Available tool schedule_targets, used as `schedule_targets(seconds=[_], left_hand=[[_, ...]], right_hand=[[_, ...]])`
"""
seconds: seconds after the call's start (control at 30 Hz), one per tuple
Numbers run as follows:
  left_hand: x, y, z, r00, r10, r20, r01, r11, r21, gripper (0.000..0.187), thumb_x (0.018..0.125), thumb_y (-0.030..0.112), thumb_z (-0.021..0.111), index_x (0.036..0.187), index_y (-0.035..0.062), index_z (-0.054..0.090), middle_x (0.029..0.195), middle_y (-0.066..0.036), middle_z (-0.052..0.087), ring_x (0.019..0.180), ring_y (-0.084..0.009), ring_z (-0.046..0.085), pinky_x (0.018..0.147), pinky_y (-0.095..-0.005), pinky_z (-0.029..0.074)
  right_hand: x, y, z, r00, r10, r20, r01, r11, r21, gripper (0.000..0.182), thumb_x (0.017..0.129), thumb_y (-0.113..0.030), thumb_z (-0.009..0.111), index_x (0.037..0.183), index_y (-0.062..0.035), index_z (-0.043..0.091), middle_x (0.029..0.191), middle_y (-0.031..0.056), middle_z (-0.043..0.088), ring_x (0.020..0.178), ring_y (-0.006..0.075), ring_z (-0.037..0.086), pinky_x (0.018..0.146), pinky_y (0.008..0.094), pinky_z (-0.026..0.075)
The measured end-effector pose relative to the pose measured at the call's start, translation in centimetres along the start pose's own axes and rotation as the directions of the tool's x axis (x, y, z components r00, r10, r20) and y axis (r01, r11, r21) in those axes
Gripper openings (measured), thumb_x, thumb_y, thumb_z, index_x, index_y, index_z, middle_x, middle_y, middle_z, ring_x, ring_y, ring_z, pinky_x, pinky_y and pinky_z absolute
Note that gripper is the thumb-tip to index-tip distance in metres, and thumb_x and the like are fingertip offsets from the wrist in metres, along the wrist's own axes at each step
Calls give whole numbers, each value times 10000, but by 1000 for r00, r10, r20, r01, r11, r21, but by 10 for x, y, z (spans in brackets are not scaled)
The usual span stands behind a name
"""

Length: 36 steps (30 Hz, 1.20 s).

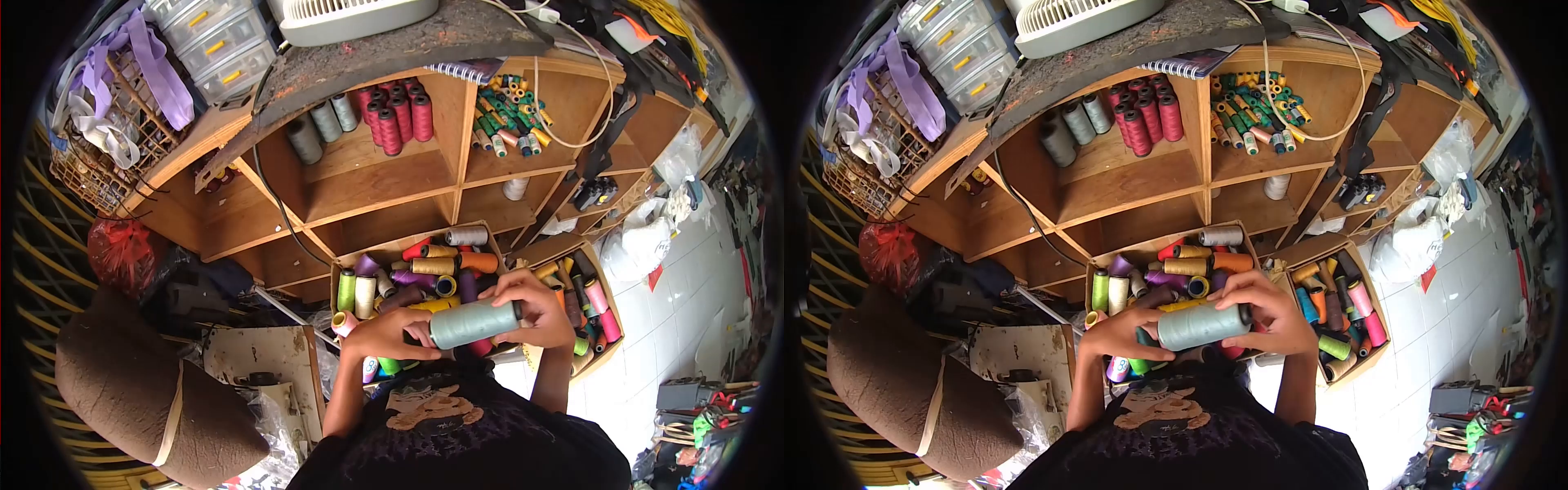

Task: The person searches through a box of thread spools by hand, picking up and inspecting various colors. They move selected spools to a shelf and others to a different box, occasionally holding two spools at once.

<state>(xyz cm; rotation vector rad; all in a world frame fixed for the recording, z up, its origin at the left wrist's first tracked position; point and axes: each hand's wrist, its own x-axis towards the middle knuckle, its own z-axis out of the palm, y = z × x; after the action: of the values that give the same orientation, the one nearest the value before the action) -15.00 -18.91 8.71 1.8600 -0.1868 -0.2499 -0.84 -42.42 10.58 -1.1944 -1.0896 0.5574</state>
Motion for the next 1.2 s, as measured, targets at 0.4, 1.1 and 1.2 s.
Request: schedule_targets(seconds=[0.4, 1.1, 1.2], left_hand=[[3, 41, 13, 971, 120, -206, -134, 989, -58, 631, 812, 230, 728, 1328, -11, 457, 1235, -154, 559, 1129, -247, 556, 971, -363, 435], [-21, 14, 42, 813, 235, -533, -214, 971, 103, 143, 935, 129, 534, 983, -3, 510, 910, -139, 526, 875, -299, 545, 774, -384, 435], [-18, 7, 43, 770, 228, -597, -187, 974, 131, 156, 944, 134, 524, 996, -12, 502, 910, -153, 523, 887, -316, 543, 779, -392, 434]], right_hand=[[22, 1, 4, 974, -116, 197, 104, 992, 69, 404, 664, 68, 755, 1048, 21, 638, 1125, 104, 471, 1167, 311, 531, 976, 411, 460], [26, 32, 19, 977, -52, 206, -35, 918, 395, 579, 580, 29, 764, 1123, 26, 564, 1103, 188, 503, 1062, 354, 582, 925, 470, 495], [23, 37, 23, 976, -80, 200, -17, 897, 442, 602, 609, -62, 803, 1137, 0, 520, 1080, 194, 486, 1029, 349, 596, 894, 456, 513]])
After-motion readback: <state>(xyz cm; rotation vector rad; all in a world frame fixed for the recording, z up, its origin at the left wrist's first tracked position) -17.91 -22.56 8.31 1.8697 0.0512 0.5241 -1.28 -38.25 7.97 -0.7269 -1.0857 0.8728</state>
